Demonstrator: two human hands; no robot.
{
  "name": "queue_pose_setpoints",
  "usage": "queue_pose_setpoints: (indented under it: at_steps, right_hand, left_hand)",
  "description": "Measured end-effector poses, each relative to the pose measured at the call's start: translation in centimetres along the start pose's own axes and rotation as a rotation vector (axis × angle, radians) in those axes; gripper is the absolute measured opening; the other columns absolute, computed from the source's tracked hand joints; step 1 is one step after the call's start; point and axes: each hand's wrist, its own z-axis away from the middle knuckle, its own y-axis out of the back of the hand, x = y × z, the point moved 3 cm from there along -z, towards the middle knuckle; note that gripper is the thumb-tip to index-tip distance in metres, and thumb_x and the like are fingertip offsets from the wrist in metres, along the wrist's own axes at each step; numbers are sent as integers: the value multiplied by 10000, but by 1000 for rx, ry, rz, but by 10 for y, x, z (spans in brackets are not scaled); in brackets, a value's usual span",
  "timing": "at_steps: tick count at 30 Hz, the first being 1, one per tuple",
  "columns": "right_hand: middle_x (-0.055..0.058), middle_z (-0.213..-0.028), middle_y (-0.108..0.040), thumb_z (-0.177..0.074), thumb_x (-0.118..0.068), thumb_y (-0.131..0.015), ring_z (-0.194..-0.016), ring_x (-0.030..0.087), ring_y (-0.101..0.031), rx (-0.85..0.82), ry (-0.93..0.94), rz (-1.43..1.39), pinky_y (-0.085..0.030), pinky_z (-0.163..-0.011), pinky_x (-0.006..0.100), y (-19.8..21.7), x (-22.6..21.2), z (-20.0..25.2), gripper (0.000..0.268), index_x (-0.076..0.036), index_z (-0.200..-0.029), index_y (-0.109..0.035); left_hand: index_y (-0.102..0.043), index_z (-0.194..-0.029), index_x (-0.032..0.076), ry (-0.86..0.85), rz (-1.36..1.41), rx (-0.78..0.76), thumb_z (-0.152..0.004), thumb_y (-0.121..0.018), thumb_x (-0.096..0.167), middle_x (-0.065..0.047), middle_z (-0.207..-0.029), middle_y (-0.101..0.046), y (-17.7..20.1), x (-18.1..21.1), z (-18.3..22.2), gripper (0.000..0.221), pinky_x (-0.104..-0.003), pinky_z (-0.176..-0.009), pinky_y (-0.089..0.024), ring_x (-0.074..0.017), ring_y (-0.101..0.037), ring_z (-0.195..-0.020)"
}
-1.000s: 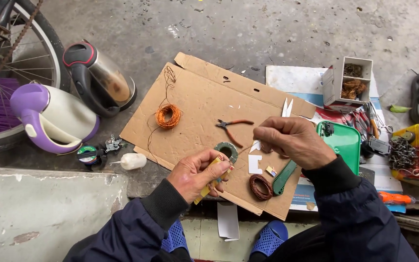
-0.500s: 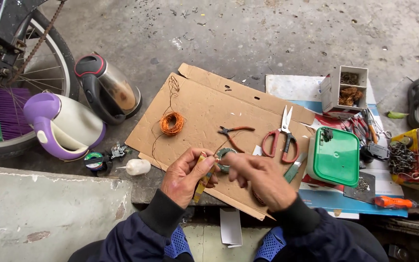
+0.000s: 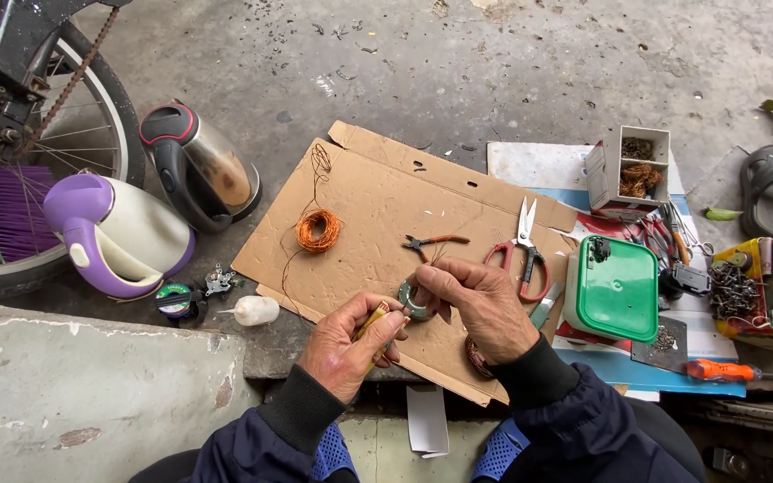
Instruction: The person is refining a cardboard-based structure by wrapping and securing thin strips around a metal core, likely for electrical insulation or component assembly.
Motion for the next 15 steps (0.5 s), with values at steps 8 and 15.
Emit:
queue_pose_setpoints:
  at_steps: [8,15]
  right_hand:
    - [111,-820,-809,-1038,-204,-738,-741,154,-687,64,1,23,-532,-666,285,-3,0,-5,286,45,-1064,-876]
    - [101,-800,-792,-1033,-180,-747,-716,149,-669,75,53,-16,-525,-635,276,-5,1,-5,268,54,-1041,-876]
  left_hand:
    - [-762,-1135,66,4,-170,17,-1035,-711,217,-78,-932,-792,2,1,5,188,-279,-707,-635,-150,-759,-762]
    - [-765,-1110,104,66,-253,7,-1052,-714,253,-44,-814,-775,1,-6,2,168,-262,-661,-564,-140,-842,-840]
